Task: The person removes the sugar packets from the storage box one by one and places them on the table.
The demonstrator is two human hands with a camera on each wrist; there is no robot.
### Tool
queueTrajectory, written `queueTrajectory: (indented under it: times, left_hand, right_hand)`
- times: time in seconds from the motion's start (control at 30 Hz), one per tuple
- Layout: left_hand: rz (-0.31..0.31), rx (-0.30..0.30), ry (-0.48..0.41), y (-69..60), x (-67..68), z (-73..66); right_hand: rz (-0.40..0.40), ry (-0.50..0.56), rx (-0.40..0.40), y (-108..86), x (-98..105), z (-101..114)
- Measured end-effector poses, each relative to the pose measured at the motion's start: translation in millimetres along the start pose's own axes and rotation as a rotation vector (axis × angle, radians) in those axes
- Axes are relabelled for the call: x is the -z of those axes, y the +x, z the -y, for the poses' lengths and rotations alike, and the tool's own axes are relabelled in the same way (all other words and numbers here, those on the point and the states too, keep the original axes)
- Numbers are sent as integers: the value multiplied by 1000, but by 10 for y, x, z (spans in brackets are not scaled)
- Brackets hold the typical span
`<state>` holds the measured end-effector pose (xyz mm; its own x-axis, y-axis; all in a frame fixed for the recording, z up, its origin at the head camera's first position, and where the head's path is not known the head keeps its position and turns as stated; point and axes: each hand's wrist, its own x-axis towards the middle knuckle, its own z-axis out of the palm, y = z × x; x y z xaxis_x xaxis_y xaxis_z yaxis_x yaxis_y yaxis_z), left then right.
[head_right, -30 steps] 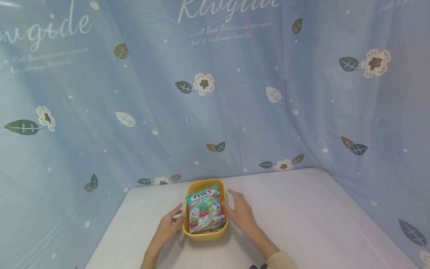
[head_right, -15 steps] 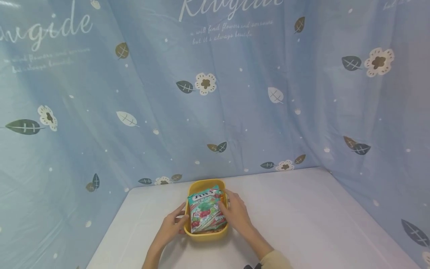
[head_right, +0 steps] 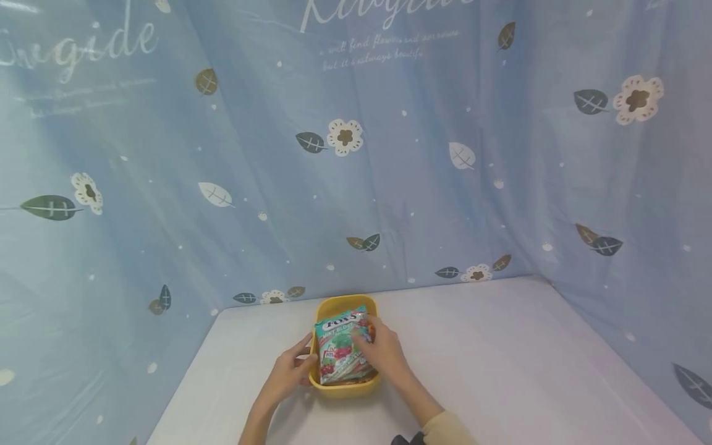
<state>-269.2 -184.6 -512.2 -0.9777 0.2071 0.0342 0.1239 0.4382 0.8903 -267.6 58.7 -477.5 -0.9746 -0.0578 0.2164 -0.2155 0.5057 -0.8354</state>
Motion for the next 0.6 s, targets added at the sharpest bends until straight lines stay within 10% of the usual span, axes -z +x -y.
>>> queueTrajectory:
  times: [0.3,0.6]
  left_hand:
    - [7,-1,8,-5,-9,-19]
    - [0,-36,-7,-4,-1,-13]
  right_hand:
    - [81,251,-225,36,77,33]
    - [121,199,-89,54,-11,-71]
